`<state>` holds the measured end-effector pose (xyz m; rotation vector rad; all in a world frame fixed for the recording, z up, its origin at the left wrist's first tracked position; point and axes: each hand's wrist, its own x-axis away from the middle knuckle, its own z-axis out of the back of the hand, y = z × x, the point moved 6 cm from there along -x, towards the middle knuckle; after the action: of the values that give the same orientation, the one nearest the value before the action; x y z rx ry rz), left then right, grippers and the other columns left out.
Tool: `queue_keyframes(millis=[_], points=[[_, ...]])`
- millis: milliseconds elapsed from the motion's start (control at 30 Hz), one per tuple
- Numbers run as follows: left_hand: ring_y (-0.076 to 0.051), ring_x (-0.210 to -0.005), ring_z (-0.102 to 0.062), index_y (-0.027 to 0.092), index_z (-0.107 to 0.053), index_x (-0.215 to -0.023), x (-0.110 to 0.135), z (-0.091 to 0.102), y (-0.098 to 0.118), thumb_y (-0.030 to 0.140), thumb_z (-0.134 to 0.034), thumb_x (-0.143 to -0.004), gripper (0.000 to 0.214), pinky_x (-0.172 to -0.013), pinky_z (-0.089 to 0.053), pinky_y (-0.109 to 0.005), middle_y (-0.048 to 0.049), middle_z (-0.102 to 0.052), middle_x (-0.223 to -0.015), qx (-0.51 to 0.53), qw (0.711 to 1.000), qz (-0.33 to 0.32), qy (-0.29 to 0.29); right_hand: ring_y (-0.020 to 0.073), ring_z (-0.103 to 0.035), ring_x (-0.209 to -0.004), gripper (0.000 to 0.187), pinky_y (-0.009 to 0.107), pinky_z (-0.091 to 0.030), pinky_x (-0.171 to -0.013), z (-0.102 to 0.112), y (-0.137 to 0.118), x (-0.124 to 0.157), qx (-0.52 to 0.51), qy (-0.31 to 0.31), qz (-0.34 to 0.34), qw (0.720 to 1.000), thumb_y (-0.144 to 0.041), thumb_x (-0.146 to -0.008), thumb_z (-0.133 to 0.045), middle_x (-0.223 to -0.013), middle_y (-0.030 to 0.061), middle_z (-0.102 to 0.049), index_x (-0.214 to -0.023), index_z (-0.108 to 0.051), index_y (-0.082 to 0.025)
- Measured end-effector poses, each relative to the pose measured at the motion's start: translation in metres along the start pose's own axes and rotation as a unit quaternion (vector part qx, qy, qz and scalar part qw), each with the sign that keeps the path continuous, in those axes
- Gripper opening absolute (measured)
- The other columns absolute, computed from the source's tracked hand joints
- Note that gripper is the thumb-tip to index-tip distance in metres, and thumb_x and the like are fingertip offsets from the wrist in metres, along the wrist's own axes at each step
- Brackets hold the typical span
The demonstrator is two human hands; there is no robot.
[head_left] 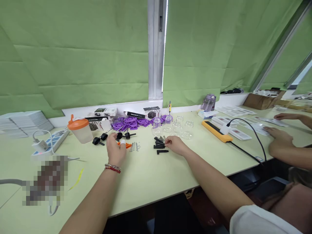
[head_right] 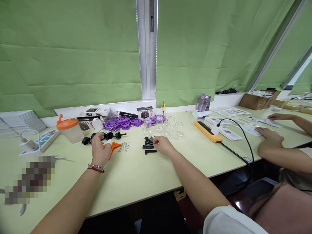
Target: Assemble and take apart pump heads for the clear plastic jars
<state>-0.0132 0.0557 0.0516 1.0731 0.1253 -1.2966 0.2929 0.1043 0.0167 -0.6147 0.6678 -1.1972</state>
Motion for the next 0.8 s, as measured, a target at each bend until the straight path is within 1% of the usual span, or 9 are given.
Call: queue_keyframes(millis=[133, 200, 267, 467, 533, 600, 667, 733, 800], points=[[-0.027, -0.123, -0.042, 0.012, -0.044, -0.117, 0.017, -0.016, 0.013, 0.016, -0.049, -0.076, 0.042, -0.103, -0.036, -0.040, -0.0150, -0.047, -0.126, 0.007, 0.994, -0.092, -0.058, 0.0127, -0.049, -0.058, 0.015, 0.025, -0.034, -0.054, -0.009, -0.002, -0.001, 0.072, -0.094, 0.004, 0.993, -0.027, -0.058, -0.072, -0.064, -0.0015, -0.057, -0.069, -0.068, -0.019], [-0.027, -0.125, -0.041, 0.013, -0.045, -0.117, 0.022, -0.020, 0.017, 0.016, -0.049, -0.076, 0.042, -0.105, -0.034, -0.041, -0.0148, -0.048, -0.126, 0.007, 0.989, -0.121, -0.084, 0.0136, -0.049, -0.058, 0.020, 0.025, -0.033, -0.054, -0.013, -0.003, -0.001, 0.099, -0.108, 0.003, 0.989, -0.026, -0.053, -0.077, -0.064, -0.0013, -0.057, -0.070, -0.070, -0.020], [-0.027, -0.121, -0.045, 0.013, -0.045, -0.118, 0.024, -0.023, 0.017, 0.016, -0.048, -0.076, 0.043, -0.103, -0.036, -0.041, -0.0143, -0.050, -0.125, 0.013, 0.987, -0.123, -0.106, 0.0144, -0.050, -0.059, 0.018, 0.026, -0.034, -0.055, -0.019, -0.003, 0.000, 0.104, -0.116, 0.001, 0.988, -0.023, -0.054, -0.077, -0.065, -0.0003, -0.058, -0.069, -0.070, -0.020], [-0.022, -0.096, -0.057, 0.016, -0.047, -0.120, 0.036, -0.037, 0.020, 0.020, -0.050, -0.075, 0.045, -0.087, -0.046, -0.038, -0.0098, -0.058, -0.108, 0.078, 0.971, -0.105, -0.201, 0.0123, -0.048, -0.059, 0.005, 0.027, -0.035, -0.057, -0.038, -0.014, 0.001, 0.077, -0.143, -0.017, 0.987, -0.019, -0.064, -0.071, -0.064, 0.0008, -0.059, -0.065, -0.067, -0.017], [-0.019, -0.090, -0.058, 0.018, -0.046, -0.123, 0.044, -0.044, 0.023, 0.023, -0.052, -0.076, 0.047, -0.082, -0.047, -0.035, -0.0082, -0.059, -0.105, 0.145, 0.949, -0.091, -0.263, 0.0103, -0.045, -0.056, 0.005, 0.025, -0.034, -0.055, -0.049, -0.022, 0.001, 0.040, -0.170, -0.016, 0.985, -0.021, -0.068, -0.068, -0.060, -0.0012, -0.056, -0.068, -0.067, -0.016], [-0.017, -0.087, -0.058, 0.019, -0.044, -0.126, 0.052, -0.051, 0.028, 0.025, -0.054, -0.076, 0.051, -0.079, -0.047, -0.033, -0.0079, -0.060, -0.105, 0.232, 0.916, -0.058, -0.323, 0.0086, -0.041, -0.054, 0.007, 0.023, -0.032, -0.053, -0.062, -0.033, 0.001, -0.021, -0.195, -0.007, 0.981, -0.022, -0.072, -0.063, -0.058, -0.0031, -0.052, -0.072, -0.066, -0.015], [-0.016, -0.081, -0.058, 0.018, -0.047, -0.122, 0.059, -0.056, 0.032, 0.029, -0.056, -0.077, 0.047, -0.075, -0.047, -0.030, -0.0055, -0.061, -0.095, 0.300, 0.883, -0.013, -0.361, 0.0079, -0.039, -0.054, 0.009, 0.022, -0.031, -0.052, -0.074, -0.045, 0.002, -0.080, -0.201, 0.012, 0.976, -0.022, -0.075, -0.059, -0.057, -0.0043, -0.049, -0.074, -0.064, -0.014], [-0.014, -0.068, -0.054, 0.018, -0.054, -0.111, 0.062, -0.059, 0.033, 0.032, -0.056, -0.078, 0.037, -0.066, -0.045, -0.027, 0.0001, -0.058, -0.076, 0.332, 0.866, 0.031, -0.373, 0.0080, -0.039, -0.055, 0.009, 0.021, -0.031, -0.054, -0.086, -0.054, 0.002, -0.114, -0.193, 0.031, 0.974, -0.021, -0.076, -0.057, -0.059, -0.0044, -0.050, -0.075, -0.063, -0.014], [-0.011, -0.057, -0.047, 0.018, -0.057, -0.099, 0.062, -0.060, 0.032, 0.034, -0.057, -0.077, 0.027, -0.056, -0.040, -0.024, 0.0042, -0.050, -0.064, 0.337, 0.866, 0.063, -0.363, 0.0085, -0.041, -0.057, 0.008, 0.021, -0.033, -0.055, -0.095, -0.061, 0.002, -0.124, -0.181, 0.043, 0.975, -0.019, -0.075, -0.057, -0.061, -0.0038, -0.053, -0.075, -0.063, -0.014]])
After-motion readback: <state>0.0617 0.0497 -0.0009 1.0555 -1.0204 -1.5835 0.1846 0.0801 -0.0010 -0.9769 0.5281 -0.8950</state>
